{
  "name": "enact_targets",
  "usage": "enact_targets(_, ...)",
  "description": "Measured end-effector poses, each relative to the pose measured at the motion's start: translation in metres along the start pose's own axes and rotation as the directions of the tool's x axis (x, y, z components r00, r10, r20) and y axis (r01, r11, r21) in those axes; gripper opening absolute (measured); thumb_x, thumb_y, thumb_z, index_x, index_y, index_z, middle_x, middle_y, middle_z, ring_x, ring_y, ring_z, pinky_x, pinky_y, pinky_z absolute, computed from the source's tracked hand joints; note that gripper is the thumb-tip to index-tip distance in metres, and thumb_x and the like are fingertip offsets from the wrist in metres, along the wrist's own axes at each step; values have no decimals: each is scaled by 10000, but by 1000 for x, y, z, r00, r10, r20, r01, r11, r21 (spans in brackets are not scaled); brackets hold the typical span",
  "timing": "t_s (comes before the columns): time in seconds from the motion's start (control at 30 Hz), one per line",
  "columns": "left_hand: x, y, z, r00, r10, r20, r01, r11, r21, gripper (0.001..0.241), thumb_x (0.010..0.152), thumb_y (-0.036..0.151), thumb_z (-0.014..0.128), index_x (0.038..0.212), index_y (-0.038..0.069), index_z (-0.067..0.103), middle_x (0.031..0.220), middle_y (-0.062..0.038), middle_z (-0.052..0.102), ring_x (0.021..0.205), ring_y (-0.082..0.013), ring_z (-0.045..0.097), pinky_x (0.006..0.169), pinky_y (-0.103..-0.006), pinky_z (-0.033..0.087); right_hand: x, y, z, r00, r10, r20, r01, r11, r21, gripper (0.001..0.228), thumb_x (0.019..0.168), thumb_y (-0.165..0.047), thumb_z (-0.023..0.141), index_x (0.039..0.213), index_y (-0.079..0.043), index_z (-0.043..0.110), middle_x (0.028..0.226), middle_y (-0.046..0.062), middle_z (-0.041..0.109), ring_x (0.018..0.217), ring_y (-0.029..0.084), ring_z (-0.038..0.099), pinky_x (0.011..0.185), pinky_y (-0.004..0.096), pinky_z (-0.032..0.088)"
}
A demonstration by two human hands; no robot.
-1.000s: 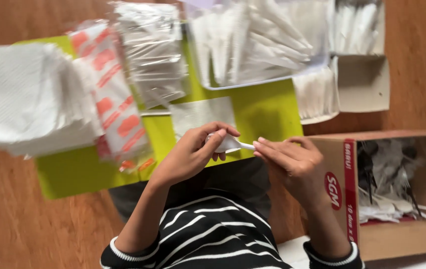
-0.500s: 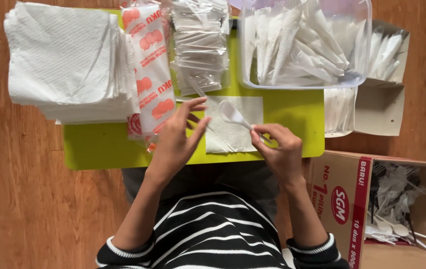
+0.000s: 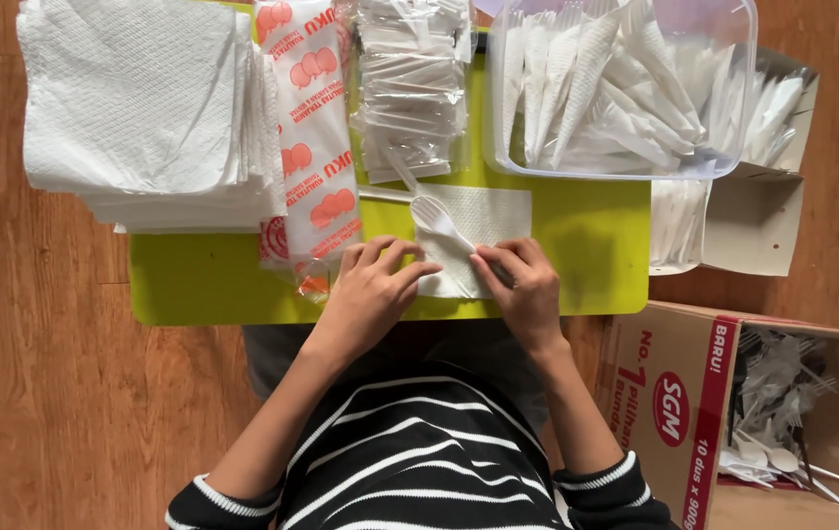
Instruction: Wrapping plastic spoons and forks in paper napkins and organizing them into storage containers.
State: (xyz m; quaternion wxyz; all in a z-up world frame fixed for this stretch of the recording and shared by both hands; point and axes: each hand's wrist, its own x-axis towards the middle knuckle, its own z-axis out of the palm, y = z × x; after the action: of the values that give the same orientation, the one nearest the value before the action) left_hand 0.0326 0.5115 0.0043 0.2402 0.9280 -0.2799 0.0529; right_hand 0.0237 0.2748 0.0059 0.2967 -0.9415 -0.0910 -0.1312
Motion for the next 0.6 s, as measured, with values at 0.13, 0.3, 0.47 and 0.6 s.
enact_targets(0.13, 2, -2, 5, 999, 27, -18, -27, 999, 32, 184, 883, 188, 689, 1025, 305, 676, 1140, 84, 600, 1187, -164, 540, 939, -331, 386, -3, 5, 4, 1000, -15, -25, 15, 1000, 1, 197, 909, -193, 837, 1048, -63, 785, 855, 88, 673, 791, 253, 680, 734, 378, 572)
enact_targets(0.3, 4, 1, 2, 999, 27, -35, -26, 999, 40, 155, 901, 190, 683, 1003, 305, 694, 1134, 78, 604, 1182, -157, 549, 935, -324, 387, -3, 8, 5, 999, -10, -44, 10, 1000, -5, 135, 888, -184, 853, 977, -106, 790, 846, 49, 668, 789, 227, 669, 741, 354, 569)
enact_targets(0.47, 2, 1, 5, 998, 21, -63, -18, 999, 34, 166, 893, 187, 685, 1003, 310, 702, 1123, 73, 609, 1175, -163, 561, 932, -326, 389, -5, 16, 11, 998, -16, -58, 17, 1000, 17, 107, 870, -140, 857, 945, -118, 784, 829, 42, 671, 776, 219, 669, 734, 338, 569)
enact_targets(0.6, 1, 1, 7, 996, 16, -85, -12, 999, 51, 168, 890, 190, 686, 1005, 312, 701, 1127, 72, 610, 1180, -165, 562, 930, -328, 384, -2, 16, 7, 998, 6, -59, -4, 999, 32, 106, 868, -150, 863, 936, -115, 789, 836, 44, 676, 778, 219, 669, 734, 338, 570)
